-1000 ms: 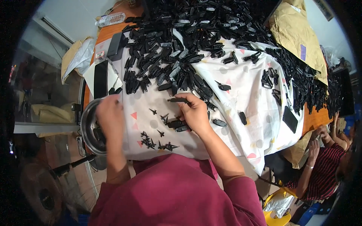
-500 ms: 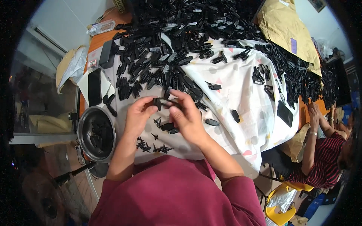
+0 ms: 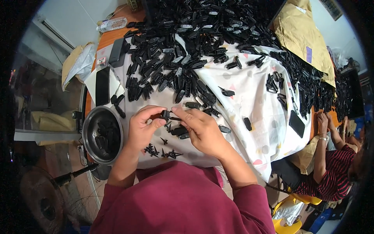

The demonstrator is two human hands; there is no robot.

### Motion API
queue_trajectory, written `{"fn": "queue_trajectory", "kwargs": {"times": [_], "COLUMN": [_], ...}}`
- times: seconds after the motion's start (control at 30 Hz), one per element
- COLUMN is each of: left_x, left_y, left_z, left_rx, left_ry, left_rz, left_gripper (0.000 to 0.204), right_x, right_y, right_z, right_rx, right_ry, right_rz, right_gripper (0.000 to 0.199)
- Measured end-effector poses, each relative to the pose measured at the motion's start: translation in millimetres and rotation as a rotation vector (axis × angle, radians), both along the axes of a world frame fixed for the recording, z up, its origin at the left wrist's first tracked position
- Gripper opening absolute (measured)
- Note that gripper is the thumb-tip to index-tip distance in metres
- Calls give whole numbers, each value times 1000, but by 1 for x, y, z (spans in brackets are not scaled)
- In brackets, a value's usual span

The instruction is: Manual assembly of small black plastic components by snapping pieces together.

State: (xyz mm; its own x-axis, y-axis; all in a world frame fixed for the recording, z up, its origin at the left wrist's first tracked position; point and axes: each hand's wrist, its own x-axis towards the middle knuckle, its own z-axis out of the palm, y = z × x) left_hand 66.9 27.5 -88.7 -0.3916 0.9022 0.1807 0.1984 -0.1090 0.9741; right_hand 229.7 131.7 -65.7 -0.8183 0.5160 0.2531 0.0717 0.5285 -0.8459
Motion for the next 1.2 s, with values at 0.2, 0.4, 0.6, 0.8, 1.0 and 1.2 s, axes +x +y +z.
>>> {"fn": "queue_trajectory", "kwargs": {"times": [0.2,0.4,0.6,0.8,1.0,1.2], "left_x": [1,28,33,36,10,20], "left_y": [-5,-9,-14,-23,10,67], "left_z": [1,-27,-29,-45,-69,-69], "left_rx": [-10,-18,16,-22,-224,-287], "left_ry": [235,-619,-725,-640,-658,534], "left_rz": [-23,-7,29,25,318,87], "left_gripper": [27,28,27,24,17,12], "right_x": [5,-3,0,-1,-3,-12], "right_y": [-6,-23,-39,-54,27,54], "right_z": [-19,-29,-38,-49,-57,-70], "right_rx": [342,431,-179,-1015,309,717], "right_ry": [-47,67,58,133,-349,-643], "right_rz": [7,-153,-205,-240,-391,-327], "right_gripper": [49,51,35,17,22,8]}}
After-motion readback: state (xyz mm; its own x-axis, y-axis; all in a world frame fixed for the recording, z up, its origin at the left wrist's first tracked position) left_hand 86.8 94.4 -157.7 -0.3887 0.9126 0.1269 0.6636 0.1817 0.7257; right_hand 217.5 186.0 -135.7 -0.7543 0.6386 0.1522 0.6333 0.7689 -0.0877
